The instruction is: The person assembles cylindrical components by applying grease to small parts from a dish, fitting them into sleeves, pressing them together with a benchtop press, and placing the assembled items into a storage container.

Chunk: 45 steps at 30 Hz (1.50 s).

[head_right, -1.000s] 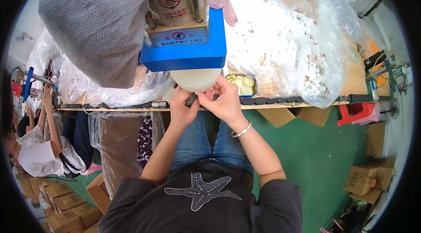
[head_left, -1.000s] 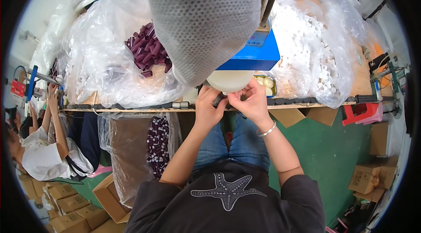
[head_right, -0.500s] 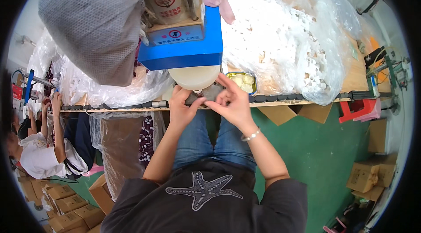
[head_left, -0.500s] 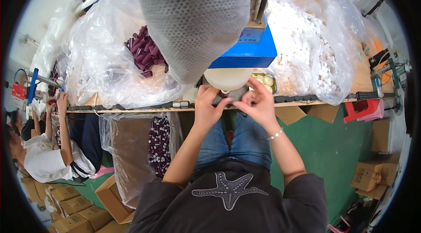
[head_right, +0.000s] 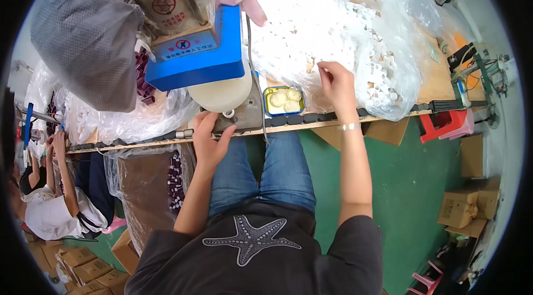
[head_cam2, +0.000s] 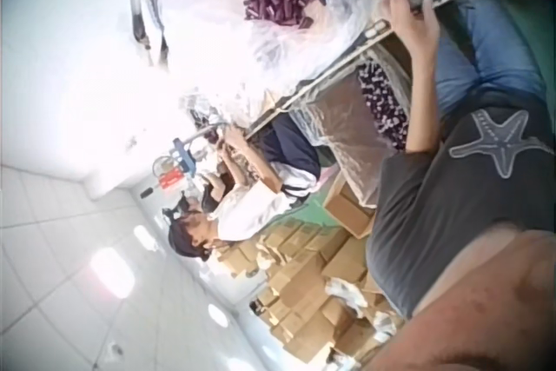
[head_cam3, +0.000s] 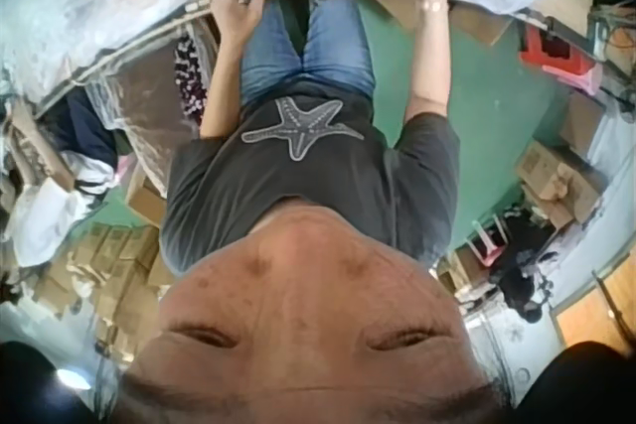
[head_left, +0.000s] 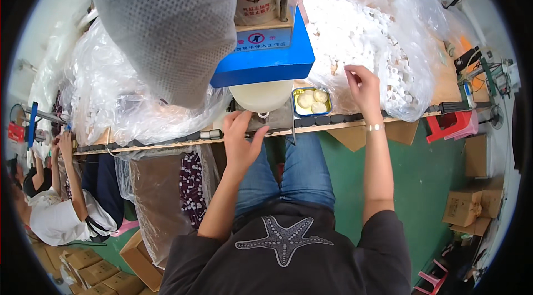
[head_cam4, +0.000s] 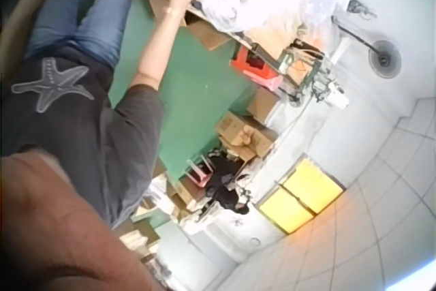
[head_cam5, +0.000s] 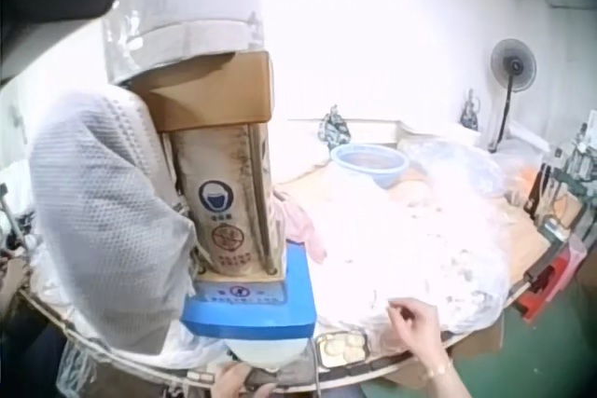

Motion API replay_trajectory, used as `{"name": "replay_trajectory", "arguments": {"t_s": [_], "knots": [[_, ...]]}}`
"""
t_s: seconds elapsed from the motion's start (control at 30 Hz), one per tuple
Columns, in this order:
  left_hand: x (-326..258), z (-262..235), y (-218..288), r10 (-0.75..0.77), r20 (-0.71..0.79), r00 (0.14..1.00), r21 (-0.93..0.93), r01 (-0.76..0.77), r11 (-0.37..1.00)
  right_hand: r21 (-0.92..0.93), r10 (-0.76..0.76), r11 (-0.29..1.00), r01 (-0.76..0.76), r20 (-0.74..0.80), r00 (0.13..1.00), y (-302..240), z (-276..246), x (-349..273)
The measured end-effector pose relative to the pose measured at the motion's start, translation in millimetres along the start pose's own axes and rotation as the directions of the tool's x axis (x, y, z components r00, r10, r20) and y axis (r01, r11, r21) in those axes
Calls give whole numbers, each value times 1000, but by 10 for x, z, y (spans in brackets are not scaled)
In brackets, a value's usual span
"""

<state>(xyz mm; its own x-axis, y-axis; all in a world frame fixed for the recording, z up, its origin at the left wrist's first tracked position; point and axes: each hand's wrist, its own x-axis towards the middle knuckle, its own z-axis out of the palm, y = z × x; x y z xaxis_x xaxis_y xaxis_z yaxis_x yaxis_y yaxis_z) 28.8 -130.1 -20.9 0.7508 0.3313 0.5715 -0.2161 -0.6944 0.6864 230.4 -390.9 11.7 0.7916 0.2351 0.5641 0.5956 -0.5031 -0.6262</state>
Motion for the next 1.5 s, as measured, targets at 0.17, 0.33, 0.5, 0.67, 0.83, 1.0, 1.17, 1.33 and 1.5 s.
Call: {"name": "replay_trajectory", "arguments": {"t_s": [0.17, 0.33, 0.5, 0.67, 0.83, 1.0, 1.17, 1.33, 1.5], "knots": [[171, 13, 46, -13, 115, 993, -23, 16, 1000, -78, -27, 996, 53, 305, 952, 66, 140, 301], [157, -205, 112, -133, -131, 982, -217, 102, 971, -312, 279, 930, -193, 257, 925, 4, 452, 309], [-67, -1285, 60, -299, 450, 842, 339, 149, 929, -382, 326, 903, -198, 305, 895, 191, 464, 321], [-564, -2178, -285, -840, 314, 442, 903, 135, 408, -318, 325, 930, -184, 480, 815, 54, 375, 444], [71, -1807, -319, -223, 126, 967, 441, 146, 885, -407, 258, 901, -149, 228, 939, -74, 287, 311], [868, -992, -997, 213, -4, 977, 548, -176, 817, 221, 185, 941, -256, 298, 937, -492, 385, -85], [894, -909, -1629, 231, -9, 973, 579, -184, 795, 438, -13, 866, -240, 500, 866, -1180, 692, -480], [604, -1000, -1039, -4, -168, 986, 381, 69, 922, 278, -182, 959, 49, 475, 861, -1275, 930, -552], [192, -738, -306, -181, -62, 982, -323, 152, 934, 280, -298, 943, 183, 456, 839, -1356, 873, -463]]}}
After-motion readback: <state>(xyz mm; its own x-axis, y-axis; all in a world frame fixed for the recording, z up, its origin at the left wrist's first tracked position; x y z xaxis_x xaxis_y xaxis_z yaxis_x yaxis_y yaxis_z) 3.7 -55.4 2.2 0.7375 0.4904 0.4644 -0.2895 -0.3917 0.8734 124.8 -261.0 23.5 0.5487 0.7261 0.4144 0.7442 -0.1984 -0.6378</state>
